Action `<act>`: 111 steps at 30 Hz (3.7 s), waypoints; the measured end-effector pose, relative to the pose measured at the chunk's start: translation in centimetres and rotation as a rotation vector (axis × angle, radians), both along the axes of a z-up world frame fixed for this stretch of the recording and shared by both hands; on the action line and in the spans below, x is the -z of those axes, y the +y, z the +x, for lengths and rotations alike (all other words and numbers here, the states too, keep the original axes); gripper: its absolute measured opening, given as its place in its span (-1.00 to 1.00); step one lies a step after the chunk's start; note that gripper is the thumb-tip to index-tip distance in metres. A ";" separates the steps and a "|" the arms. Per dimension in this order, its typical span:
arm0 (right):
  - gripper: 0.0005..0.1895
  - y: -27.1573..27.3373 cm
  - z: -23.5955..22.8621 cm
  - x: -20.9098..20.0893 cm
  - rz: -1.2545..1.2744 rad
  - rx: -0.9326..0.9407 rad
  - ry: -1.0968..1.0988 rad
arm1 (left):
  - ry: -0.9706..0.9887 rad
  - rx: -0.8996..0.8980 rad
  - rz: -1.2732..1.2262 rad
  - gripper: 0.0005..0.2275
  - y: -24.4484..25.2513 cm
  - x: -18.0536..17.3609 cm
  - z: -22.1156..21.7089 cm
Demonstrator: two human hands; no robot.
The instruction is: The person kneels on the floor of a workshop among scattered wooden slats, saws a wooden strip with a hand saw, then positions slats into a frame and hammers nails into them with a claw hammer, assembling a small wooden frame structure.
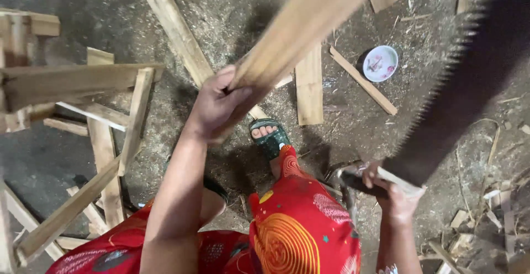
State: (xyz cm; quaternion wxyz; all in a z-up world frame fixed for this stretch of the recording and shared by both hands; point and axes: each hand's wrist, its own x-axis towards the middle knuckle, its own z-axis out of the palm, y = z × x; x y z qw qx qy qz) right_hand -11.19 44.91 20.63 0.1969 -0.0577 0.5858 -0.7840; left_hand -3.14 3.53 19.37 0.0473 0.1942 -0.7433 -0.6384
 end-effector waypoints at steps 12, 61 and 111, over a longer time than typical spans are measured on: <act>-0.67 2.1 -0.3 -3.2 0.112 0.151 -0.200 | 0.168 -0.830 0.904 -0.47 1.8 3.8 -3.7; -0.57 -6.2 8.2 21.7 0.885 -0.555 0.233 | -0.548 -0.118 -1.009 -0.03 -1.8 21.2 4.4; -0.54 -11.9 6.1 14.5 0.925 -0.624 0.358 | -0.586 -0.511 -1.074 -0.67 -2.7 22.2 -0.9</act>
